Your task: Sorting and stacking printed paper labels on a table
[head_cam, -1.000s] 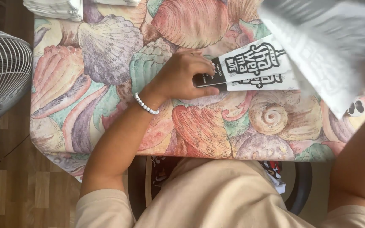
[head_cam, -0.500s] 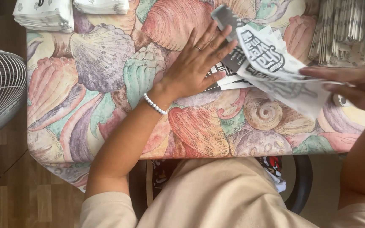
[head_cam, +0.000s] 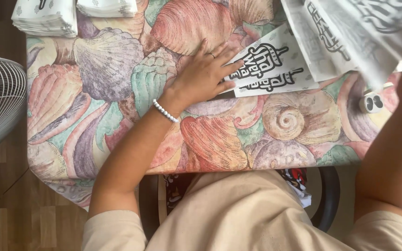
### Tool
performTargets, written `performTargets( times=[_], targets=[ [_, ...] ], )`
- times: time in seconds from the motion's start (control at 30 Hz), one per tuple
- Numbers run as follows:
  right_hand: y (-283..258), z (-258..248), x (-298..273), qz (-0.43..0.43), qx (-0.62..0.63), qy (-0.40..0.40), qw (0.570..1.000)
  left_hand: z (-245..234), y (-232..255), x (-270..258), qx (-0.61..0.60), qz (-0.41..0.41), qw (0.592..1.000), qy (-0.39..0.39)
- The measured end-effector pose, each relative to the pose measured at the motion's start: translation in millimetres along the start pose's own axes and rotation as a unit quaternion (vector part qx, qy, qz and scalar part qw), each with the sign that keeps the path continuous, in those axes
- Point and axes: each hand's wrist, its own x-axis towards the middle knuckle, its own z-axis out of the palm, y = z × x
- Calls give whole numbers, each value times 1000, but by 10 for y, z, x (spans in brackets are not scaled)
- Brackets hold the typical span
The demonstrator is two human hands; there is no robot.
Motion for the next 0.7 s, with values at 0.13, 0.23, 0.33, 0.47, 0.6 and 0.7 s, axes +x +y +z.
performTargets(
  times=[0.13,0.23,0.33,0.47,0.6,0.7],
  targets=[
    [-1490,915,8,-24,45,-34,998,-57,-26,185,-52,33,998,-1],
    [-1856,1089,-38,-89,20,-65,994,-99,18,436,-85,59,993,65],
    [-1841,1057,10,16,186,168,968,-67,90,832,-99,60,987,108],
    [-1942,816,93,132,284,441,841,130,157,1594,-38,64,985,153],
    [-1971,669,-55,-33,271,297,915,377,274,2339,42,64,977,200],
    [-2022,591,-123,-134,223,178,949,512,369,2718,61,78,983,158]
  ],
)
